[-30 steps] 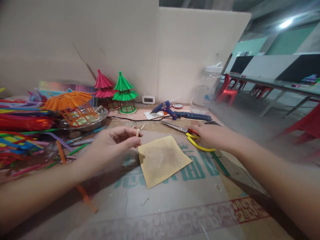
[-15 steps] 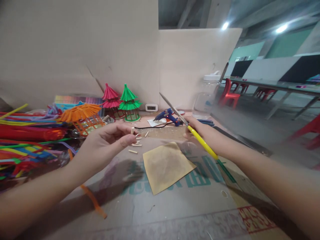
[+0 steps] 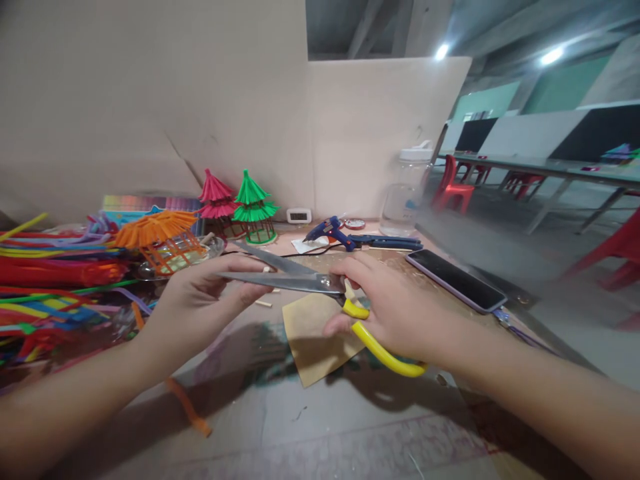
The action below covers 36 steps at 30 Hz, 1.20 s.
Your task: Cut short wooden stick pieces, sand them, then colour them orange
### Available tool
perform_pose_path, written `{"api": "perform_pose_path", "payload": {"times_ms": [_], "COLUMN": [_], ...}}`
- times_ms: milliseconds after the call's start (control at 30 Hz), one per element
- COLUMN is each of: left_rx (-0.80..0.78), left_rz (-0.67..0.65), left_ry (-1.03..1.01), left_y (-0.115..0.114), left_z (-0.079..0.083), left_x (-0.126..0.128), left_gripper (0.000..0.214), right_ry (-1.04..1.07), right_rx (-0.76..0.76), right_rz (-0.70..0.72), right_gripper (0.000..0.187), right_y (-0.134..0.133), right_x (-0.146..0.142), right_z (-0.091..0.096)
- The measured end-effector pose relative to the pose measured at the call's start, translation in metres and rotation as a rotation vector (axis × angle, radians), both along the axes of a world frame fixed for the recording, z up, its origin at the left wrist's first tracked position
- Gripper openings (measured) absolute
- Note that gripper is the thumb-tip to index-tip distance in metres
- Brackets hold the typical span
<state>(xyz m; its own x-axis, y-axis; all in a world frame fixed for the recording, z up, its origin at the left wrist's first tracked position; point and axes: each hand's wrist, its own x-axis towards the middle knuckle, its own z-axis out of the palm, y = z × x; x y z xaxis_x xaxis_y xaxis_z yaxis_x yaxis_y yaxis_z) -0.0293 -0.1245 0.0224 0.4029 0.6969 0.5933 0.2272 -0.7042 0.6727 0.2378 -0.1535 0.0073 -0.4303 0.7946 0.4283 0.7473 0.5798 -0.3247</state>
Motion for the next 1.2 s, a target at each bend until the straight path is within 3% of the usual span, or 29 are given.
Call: {"api": "perform_pose_path", "payload": {"times_ms": [100,467,833,1200], "left_rx": [0.014,0.133,0.132,0.16], "left_rz": [0.039,-0.002,0.002,0.02], "left_ry": [0.028,0.058,0.076,0.111], "left_y": [-0.001,-0.002,-0.006,-0.005], "left_z": [0.002,0.001,0.006,0.003], "left_x": [0.0,0.001,0.0,0.0], "left_gripper": [0.004,0.004,0.003,0.004], "right_ry": [0.018,0.02,-0.008,-0.102], "right_rx": [-0.038,-0.024,-0.043,0.013], "right_rz": [0.006,0.078,0.088,0.003], "right_gripper": [0.06,0.059,0.058,0.049], "right_y": [-0.002,-0.006,-0.008,-0.009], "right_x": [-0.002,-0.004,-0.004,-0.004], "right_z": [-0.002,0.003,0.009,0.003]}}
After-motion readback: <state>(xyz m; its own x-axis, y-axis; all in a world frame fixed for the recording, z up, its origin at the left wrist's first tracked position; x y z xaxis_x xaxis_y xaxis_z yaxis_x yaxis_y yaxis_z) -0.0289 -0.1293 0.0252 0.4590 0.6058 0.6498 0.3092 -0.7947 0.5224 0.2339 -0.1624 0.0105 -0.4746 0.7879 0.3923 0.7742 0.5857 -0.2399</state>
